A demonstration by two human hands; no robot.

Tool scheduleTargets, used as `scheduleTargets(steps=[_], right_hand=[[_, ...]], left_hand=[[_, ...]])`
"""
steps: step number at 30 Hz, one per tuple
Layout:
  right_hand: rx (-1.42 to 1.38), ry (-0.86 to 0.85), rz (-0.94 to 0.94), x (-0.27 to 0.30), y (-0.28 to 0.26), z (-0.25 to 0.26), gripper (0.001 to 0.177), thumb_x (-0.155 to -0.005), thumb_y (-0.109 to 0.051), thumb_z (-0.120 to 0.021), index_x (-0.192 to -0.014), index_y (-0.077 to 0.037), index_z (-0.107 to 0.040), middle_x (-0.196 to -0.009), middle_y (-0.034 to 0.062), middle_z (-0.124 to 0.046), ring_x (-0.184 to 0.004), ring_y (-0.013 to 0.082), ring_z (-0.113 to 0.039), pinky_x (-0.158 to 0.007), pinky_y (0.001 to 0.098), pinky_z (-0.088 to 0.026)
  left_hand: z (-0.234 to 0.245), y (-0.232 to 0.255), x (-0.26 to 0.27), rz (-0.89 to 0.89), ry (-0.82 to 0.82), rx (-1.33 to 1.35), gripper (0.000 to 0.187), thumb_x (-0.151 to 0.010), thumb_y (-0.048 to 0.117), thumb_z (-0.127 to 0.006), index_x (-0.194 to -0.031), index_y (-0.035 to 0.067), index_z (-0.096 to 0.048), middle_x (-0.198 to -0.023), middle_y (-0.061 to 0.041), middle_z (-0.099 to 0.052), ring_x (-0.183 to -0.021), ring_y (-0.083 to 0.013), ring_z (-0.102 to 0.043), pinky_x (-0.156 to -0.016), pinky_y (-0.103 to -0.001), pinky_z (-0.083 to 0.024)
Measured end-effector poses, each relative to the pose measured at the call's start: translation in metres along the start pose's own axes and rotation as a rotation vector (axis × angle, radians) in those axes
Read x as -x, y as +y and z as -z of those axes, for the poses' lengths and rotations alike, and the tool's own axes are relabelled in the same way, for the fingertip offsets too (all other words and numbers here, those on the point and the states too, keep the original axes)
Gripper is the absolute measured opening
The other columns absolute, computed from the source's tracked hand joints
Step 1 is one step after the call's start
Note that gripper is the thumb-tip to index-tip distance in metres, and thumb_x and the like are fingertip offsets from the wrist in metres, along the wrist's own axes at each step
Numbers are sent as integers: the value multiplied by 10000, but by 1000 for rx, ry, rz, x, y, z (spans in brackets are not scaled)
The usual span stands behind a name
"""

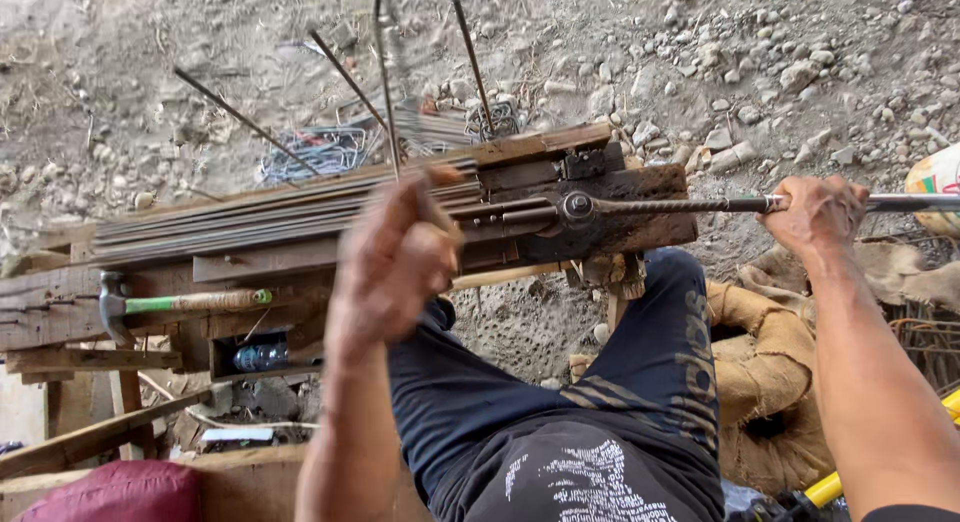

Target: The person bends metal rods using a manual bending machine, repeatedly inserting rods into the jig, rotating the crank to bend them, and using a hammer to adjust the shape. The person also uses a metal bar to assist in the bending process.

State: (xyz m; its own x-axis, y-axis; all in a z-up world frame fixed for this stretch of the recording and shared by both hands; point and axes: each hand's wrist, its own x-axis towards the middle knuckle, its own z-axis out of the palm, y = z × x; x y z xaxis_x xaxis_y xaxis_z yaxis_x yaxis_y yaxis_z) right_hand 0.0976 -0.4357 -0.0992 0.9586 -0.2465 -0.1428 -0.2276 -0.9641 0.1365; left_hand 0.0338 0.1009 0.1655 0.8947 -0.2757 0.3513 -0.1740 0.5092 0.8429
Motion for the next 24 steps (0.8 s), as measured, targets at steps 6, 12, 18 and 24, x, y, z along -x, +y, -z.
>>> scheduleTargets(steps=[6,12,18,24], right_hand=[[-45,70,40,4,2,-1,446,-953,-563,-658,-729,-182,-603,-659,3,-604,-769,204,-532,-859,336,-312],[-62,129,90,6,4,-3,370,-910,-460,-730,-719,-185,-572,-634,-20,-566,-698,180,-487,-843,334,-325],[-45,34,38,4,-3,7,400,-922,-509,-690,-739,-179,-558,-670,15,-593,-753,217,-511,-869,353,-332],[-24,1,75,-22,-12,13,237,-948,-308,-578,-754,-193,-506,-698,-1,-506,-787,225,-502,-979,382,-346]], left_hand=[[-43,-127,101,495,-173,-998,584,-943,181,-652,-1455,85,-388,-990,-110,-748,-784,-265,-738,-668,-422,-619],[-61,-159,121,548,-156,-1168,561,-1025,371,-501,-1425,-2,-378,-642,-70,-635,-454,-240,-559,-450,-427,-453],[-64,-167,122,664,-135,-1135,515,-993,363,-505,-1398,61,-408,-845,-152,-700,-698,-484,-611,-608,-566,-412],[-63,-173,125,501,-112,-1189,725,-986,286,-560,-1547,-24,-224,-803,-134,-671,-687,-386,-601,-633,-516,-425]])
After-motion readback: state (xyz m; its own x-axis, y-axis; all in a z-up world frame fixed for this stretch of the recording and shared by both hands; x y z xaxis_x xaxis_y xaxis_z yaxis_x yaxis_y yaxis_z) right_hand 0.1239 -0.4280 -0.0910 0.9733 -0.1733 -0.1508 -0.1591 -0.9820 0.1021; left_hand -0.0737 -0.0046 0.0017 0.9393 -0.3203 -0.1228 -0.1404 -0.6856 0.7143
